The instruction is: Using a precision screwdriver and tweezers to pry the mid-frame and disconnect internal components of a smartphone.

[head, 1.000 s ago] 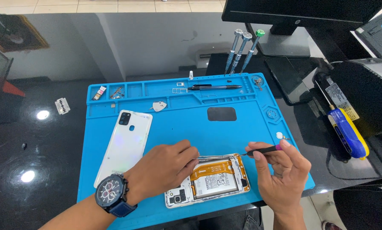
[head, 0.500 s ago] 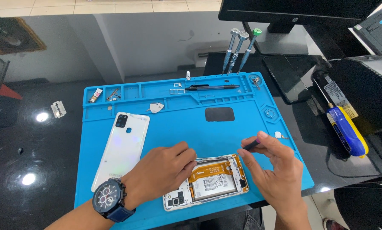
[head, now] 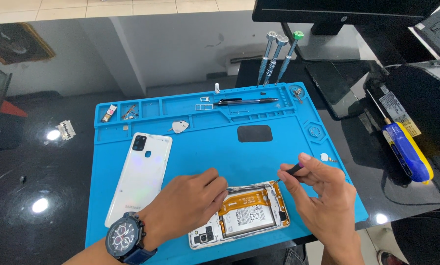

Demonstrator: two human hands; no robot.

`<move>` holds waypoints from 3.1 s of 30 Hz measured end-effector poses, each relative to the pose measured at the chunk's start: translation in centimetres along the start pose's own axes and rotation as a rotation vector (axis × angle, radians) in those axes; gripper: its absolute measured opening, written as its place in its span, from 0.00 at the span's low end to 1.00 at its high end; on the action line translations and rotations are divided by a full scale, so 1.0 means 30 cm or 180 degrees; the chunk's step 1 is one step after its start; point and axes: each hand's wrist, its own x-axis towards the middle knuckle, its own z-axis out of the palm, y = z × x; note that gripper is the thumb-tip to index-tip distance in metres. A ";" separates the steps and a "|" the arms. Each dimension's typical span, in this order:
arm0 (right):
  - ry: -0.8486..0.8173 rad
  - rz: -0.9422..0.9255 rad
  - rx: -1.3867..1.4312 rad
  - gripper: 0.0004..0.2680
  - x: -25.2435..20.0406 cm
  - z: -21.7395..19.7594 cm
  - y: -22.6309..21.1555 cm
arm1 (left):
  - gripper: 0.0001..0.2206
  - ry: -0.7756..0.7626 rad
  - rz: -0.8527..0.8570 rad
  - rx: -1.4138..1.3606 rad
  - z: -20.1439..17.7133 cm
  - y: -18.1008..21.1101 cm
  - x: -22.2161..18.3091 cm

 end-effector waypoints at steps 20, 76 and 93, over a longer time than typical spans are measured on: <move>-0.0150 -0.0204 0.0105 0.23 -0.005 0.001 0.012 | 0.07 0.0151 0.0082 0.0139 0.006 0.005 -0.001; 0.0097 -0.0304 -0.0132 0.24 -0.004 0.018 0.001 | 0.09 0.0222 0.0162 0.0354 0.022 0.008 -0.004; -0.0306 0.0015 0.0019 0.19 0.021 -0.017 -0.073 | 0.09 0.0294 0.0212 0.0397 0.023 0.012 -0.006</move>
